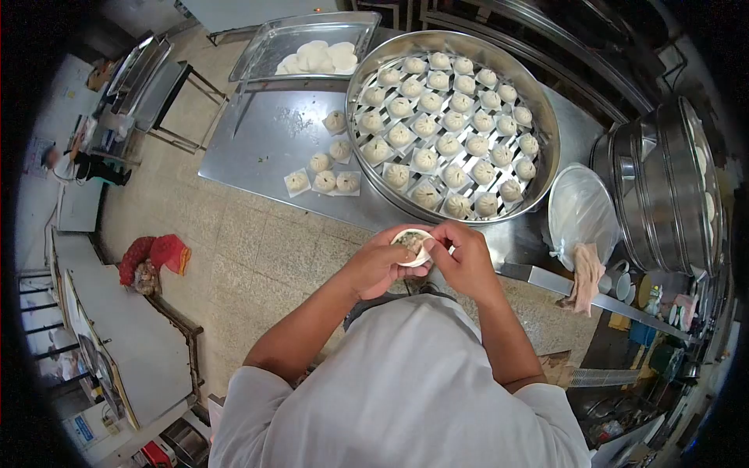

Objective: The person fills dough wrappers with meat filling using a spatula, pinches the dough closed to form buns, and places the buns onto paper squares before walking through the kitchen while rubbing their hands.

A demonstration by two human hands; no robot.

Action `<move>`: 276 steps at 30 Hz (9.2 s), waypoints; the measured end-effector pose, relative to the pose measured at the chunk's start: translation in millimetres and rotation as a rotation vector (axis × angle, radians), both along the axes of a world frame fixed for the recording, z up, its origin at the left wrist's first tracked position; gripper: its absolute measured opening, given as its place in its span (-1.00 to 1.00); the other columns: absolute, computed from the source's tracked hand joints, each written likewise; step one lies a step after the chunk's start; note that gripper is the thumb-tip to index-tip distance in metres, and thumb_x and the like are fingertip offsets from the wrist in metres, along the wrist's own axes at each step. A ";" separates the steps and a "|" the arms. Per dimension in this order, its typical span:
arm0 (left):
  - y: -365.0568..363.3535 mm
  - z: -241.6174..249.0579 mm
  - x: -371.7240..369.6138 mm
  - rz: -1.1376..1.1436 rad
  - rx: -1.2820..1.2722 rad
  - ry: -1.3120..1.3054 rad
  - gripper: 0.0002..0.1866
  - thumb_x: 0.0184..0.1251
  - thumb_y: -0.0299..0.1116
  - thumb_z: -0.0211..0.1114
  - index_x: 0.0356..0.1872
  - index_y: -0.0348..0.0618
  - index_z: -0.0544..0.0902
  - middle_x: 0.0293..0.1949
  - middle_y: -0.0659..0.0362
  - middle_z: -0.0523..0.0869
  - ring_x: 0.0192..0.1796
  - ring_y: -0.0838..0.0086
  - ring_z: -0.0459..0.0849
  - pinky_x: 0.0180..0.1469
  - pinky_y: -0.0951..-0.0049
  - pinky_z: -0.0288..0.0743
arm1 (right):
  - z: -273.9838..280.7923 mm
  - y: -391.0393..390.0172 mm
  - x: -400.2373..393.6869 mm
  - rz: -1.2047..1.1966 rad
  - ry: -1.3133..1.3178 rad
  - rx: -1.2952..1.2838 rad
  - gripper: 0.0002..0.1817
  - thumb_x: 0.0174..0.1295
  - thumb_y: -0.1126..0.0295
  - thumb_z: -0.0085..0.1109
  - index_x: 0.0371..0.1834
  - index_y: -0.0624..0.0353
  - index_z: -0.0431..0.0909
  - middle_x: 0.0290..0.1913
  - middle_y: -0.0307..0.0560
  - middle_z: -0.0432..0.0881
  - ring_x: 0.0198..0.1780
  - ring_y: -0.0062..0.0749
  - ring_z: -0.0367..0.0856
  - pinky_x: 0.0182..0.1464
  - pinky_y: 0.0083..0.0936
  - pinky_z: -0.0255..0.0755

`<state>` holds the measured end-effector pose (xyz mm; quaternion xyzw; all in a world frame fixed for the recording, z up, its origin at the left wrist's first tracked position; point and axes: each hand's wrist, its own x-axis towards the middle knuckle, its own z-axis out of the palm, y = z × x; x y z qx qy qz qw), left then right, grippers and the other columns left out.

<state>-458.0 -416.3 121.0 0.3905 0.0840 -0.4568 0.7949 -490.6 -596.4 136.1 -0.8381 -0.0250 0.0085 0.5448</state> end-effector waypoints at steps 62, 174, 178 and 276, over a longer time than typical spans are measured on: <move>-8.9 -12.7 -1.4 -0.026 0.225 -0.264 -0.36 0.37 0.36 -0.20 -0.14 -0.07 0.47 -0.43 0.29 0.52 -0.54 0.65 0.46 -0.66 0.65 0.29 | 4.3 9.2 -3.0 0.074 -0.118 -0.034 -0.91 0.07 0.54 0.21 -0.35 0.28 0.54 -0.46 0.00 0.55 -0.40 -0.13 0.54 -0.35 -0.33 0.41; 276.3 -101.2 304.5 0.051 0.145 -0.038 -0.57 0.40 0.16 0.05 -0.30 -0.02 0.51 -0.38 0.23 0.62 -0.42 0.52 0.64 -0.44 0.47 0.57 | -149.9 234.4 314.1 -0.812 0.058 -0.598 -0.85 0.14 0.43 0.07 -0.26 0.17 0.60 -0.37 0.24 0.64 -0.30 0.18 0.63 -0.23 -0.05 0.48; 276.2 -100.5 307.2 0.033 0.162 -0.033 -0.54 0.40 0.18 0.04 -0.29 -0.04 0.51 -0.37 0.22 0.62 -0.41 0.50 0.64 -0.43 0.47 0.57 | -150.1 235.5 321.5 -0.846 0.102 -0.615 -0.87 0.15 0.43 0.07 -0.30 0.17 0.59 -0.38 0.23 0.63 -0.30 0.19 0.62 -0.23 -0.05 0.47; 257.9 -100.7 324.1 -0.016 0.142 0.006 -0.55 0.38 0.18 0.07 -0.30 -0.04 0.50 -0.40 0.24 0.60 -0.44 0.50 0.63 -0.40 0.45 0.58 | -149.6 229.4 326.6 -0.737 0.178 -0.615 -0.89 0.17 0.42 0.09 -0.33 0.22 0.56 -0.34 0.24 0.64 -0.26 0.19 0.62 -0.22 -0.06 0.46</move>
